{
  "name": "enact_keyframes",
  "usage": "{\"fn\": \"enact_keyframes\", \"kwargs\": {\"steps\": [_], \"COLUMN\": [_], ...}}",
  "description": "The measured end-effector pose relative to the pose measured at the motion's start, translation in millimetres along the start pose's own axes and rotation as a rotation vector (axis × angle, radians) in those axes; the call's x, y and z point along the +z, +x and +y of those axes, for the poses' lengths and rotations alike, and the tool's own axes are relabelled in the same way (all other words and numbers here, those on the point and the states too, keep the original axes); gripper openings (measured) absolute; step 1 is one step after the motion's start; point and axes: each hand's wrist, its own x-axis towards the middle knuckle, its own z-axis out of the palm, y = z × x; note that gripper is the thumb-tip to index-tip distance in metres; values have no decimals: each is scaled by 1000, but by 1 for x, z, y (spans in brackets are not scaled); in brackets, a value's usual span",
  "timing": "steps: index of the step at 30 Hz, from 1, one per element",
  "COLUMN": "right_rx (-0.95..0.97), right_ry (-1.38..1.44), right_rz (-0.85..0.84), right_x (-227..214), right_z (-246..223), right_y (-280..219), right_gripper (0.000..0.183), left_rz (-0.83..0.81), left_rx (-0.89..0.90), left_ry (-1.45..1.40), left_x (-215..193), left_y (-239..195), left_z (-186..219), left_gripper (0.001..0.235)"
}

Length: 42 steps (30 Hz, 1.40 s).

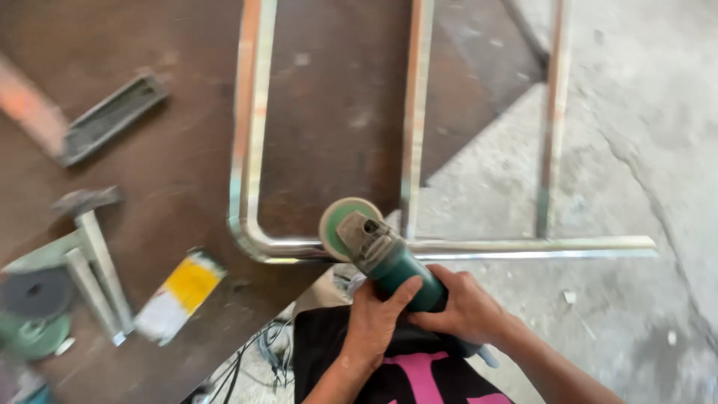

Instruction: Use an angle grinder to smooth and polish the joints and surfaces of a stainless steel frame.

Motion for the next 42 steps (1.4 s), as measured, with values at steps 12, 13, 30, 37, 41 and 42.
{"fn": "enact_keyframes", "kwargs": {"steps": [12,13,30,37,41,42], "right_rx": [-533,-538,-17,-42,-31,-18], "right_ry": [926,930,-229,-531,-653,-696], "right_rz": [286,281,147,32,-33,-45], "right_x": [-53,-59,-85,-76,-74,-71], "right_z": [78,82,78,72,71,74], "right_y": [-34,-37,47,75,79,79], "right_gripper": [60,60,67,71,76,78], "left_rz": [-418,-411,249,511,541,555], "left_rx": [376,378,212,59,182,177], "left_ry": [540,544,595,459,415,412], "left_x": [121,127,-3,-49,-42,-39], "left_y": [-38,-41,45,79,81,81], "left_z": [-18,-22,-87,-103,-105,-105], "left_gripper": [107,107,52,67,73,77]}}
